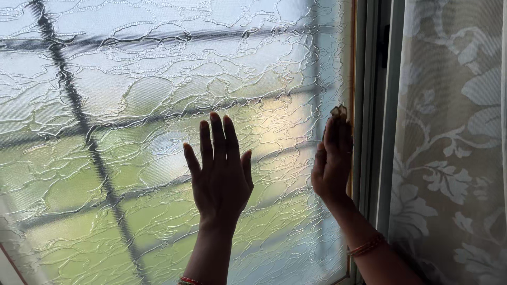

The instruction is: The person wipes a textured glass window and its frame with a cloth, then opens the window and wipes the metal security bars. The person uses a cloth to clean the surfaces.

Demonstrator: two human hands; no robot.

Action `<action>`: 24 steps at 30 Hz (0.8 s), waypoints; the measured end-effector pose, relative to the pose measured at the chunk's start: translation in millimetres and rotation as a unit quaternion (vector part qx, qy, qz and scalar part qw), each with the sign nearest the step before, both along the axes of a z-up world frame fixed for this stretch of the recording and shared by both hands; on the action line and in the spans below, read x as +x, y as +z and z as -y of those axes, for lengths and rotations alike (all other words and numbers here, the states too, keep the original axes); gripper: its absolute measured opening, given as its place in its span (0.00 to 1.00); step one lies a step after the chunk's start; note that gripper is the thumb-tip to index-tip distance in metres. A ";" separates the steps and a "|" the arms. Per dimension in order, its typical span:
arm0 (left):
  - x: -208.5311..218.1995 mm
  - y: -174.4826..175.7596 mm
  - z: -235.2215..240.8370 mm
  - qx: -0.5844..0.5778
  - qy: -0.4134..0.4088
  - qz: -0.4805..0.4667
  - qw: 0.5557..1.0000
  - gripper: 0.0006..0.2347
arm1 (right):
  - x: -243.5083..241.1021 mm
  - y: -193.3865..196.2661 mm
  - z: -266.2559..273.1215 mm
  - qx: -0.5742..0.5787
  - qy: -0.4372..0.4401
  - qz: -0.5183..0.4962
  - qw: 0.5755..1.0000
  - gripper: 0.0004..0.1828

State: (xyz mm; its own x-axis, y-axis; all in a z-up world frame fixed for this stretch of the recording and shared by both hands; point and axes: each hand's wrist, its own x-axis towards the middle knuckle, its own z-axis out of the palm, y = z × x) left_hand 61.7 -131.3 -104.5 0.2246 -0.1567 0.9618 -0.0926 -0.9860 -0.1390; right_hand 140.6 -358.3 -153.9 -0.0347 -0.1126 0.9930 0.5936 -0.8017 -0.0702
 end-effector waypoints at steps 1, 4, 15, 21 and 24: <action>-0.2 -0.8 -0.2 -0.001 -0.002 -0.001 1.000 0.30 | -1.2 14.9 -8.4 0.011 -0.003 0.008 1.000 0.29; -2.2 -2.3 -2.4 -0.011 -0.063 0.001 0.998 0.30 | -16.6 29.9 -48.5 -0.050 0.007 0.041 0.998 0.29; -6.0 -4.0 -6.1 0.006 -0.100 0.021 0.995 0.27 | -16.6 -32.4 4.8 -0.166 -0.067 -0.031 0.983 0.30; -5.5 -4.0 -5.6 -0.001 -0.101 0.014 0.995 0.28 | -6.2 -54.9 0.2 0.057 -0.027 -0.035 0.997 0.29; -7.4 -4.8 -4.5 -0.001 -0.104 0.011 0.995 0.29 | -26.9 -62.2 -58.8 0.040 0.033 -0.063 0.997 0.30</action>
